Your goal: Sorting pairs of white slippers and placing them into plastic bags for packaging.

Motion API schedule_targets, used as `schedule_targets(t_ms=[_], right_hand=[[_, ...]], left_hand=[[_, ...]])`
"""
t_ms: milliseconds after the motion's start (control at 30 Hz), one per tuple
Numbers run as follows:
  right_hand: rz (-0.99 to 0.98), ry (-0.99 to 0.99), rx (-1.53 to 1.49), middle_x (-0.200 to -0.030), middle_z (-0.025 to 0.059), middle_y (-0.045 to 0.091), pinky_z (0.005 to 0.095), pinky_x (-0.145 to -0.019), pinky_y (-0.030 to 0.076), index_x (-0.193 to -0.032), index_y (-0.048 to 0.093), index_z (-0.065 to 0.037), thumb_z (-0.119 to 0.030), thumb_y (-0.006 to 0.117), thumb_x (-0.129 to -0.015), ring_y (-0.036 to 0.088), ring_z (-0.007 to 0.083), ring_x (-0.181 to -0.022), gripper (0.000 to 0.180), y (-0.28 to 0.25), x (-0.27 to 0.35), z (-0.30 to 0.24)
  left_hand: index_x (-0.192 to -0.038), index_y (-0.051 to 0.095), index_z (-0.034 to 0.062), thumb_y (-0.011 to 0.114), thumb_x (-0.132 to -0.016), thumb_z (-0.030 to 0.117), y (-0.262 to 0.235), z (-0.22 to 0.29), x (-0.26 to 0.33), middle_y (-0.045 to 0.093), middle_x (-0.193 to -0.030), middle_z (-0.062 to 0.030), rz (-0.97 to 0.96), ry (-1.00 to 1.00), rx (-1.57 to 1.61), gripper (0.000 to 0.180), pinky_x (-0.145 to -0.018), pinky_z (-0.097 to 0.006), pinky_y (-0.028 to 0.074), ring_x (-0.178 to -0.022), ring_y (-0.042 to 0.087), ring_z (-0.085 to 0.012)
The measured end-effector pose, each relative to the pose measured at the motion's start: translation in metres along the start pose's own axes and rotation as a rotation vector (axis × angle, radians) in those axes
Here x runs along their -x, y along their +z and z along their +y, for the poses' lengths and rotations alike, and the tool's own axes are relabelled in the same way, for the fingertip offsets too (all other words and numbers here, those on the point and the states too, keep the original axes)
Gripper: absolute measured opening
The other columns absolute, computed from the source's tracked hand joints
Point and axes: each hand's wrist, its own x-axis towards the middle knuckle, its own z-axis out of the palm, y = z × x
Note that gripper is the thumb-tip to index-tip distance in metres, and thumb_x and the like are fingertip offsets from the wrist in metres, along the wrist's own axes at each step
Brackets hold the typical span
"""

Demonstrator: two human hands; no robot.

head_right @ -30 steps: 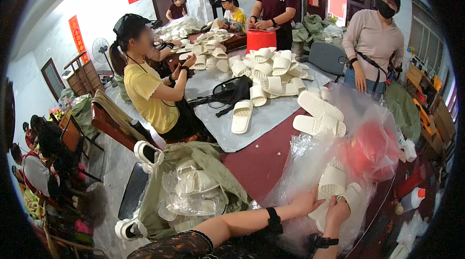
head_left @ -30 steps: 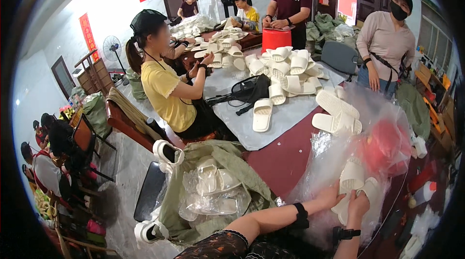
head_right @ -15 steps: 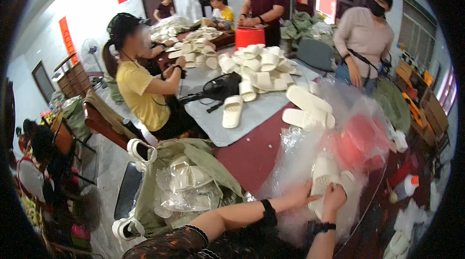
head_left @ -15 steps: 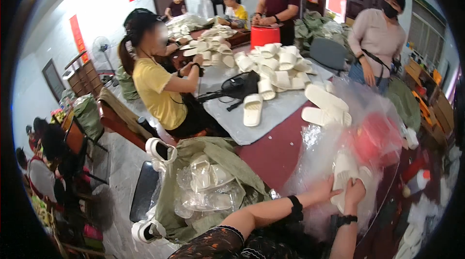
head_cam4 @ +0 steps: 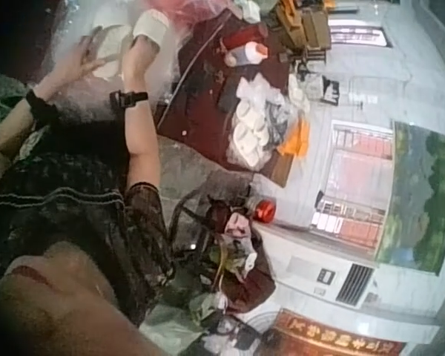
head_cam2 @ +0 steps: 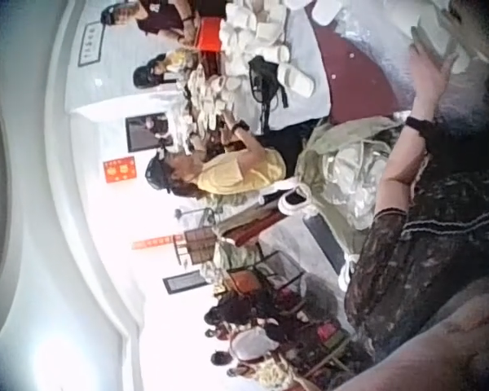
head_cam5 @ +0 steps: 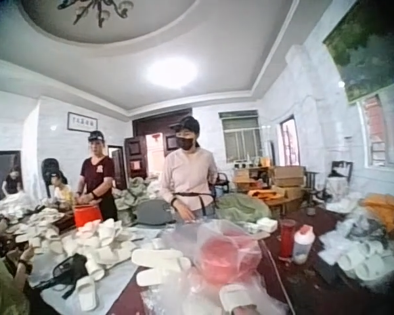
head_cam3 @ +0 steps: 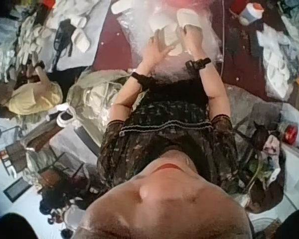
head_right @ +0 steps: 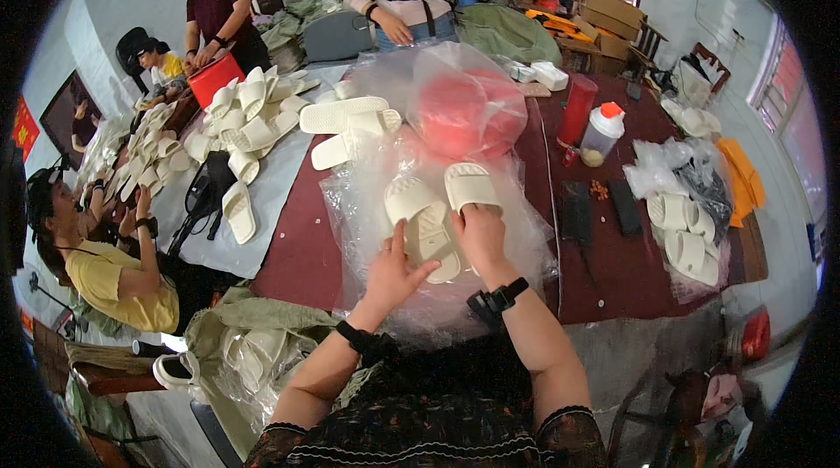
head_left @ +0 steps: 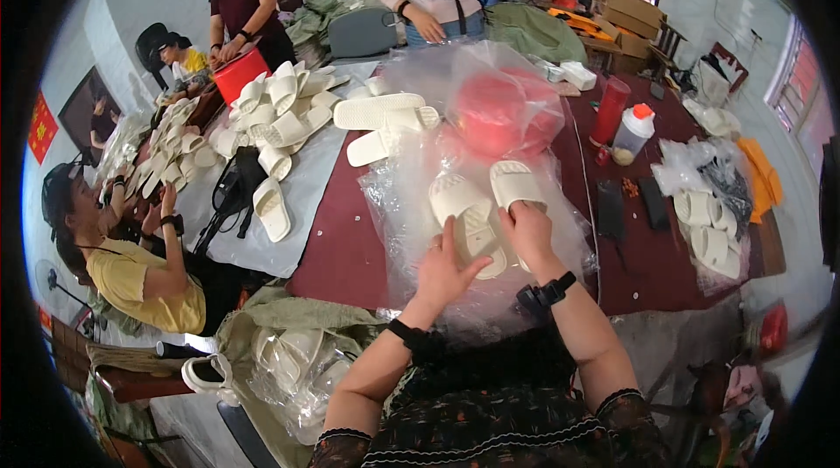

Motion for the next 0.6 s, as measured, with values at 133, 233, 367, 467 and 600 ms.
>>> schedule_targets(t_ms=[133,233,367,467,600], right_hand=[[-0.028,-0.005,0.117,-0.087,0.0179,0.067,0.0487,-0.066,0.051,-0.083,0.066,-0.002,-0.024,0.064,-0.091,0.065,0.0379,-0.078,0.023,0.000,-0.009,0.010],[-0.114,0.025,-0.015,-0.089,0.0181,0.068,0.0480,-0.072,0.050,-0.086,0.068,-0.003,-0.031,0.064,-0.091,0.065,0.0386,-0.080,0.028,0.012,-0.014,0.015],[-0.272,-0.025,0.011,-0.088,0.0179,0.069,0.0475,-0.076,0.050,-0.085,0.070,-0.003,-0.038,0.064,-0.090,0.065,0.0379,-0.081,0.036,0.023,-0.016,-0.002],[-0.183,-0.015,0.037,-0.085,0.0183,0.070,0.0469,-0.076,0.050,-0.080,0.070,-0.003,-0.043,0.064,-0.089,0.066,0.0376,-0.081,0.042,0.038,-0.016,0.000],[-0.097,0.142,-0.046,-0.076,0.0186,0.067,0.0479,-0.071,0.049,-0.072,0.066,-0.002,-0.040,0.065,-0.089,0.063,0.0373,-0.075,0.042,0.038,-0.018,0.007]], left_hand=[[-0.155,0.021,0.0046,0.075,-0.081,0.048,0.004,-0.007,-0.004,0.058,-0.109,-0.0265,-0.045,-0.090,-0.024,0.102,-0.070,-0.047,0.053,-0.084,0.065,-0.0396],[-0.156,0.020,0.0067,0.077,-0.080,0.044,0.011,-0.012,-0.003,0.058,-0.110,-0.0240,-0.044,-0.068,-0.058,0.102,-0.071,-0.046,0.054,-0.085,0.065,-0.0387],[-0.156,0.020,0.0063,0.078,-0.079,0.043,0.007,-0.013,-0.001,0.057,-0.118,-0.0226,-0.098,-0.110,-0.049,0.104,-0.079,-0.047,0.052,-0.093,0.063,-0.0391],[-0.156,0.018,0.0051,0.079,-0.078,0.046,0.007,-0.009,0.010,0.055,-0.128,-0.0239,-0.101,0.012,-0.165,0.107,-0.091,-0.047,0.047,-0.106,0.057,-0.0400],[-0.154,0.025,0.0027,0.076,-0.077,0.054,-0.003,-0.012,0.022,0.048,-0.141,-0.0242,-0.192,0.047,-0.080,0.105,-0.103,-0.048,0.040,-0.121,0.048,-0.0414]])
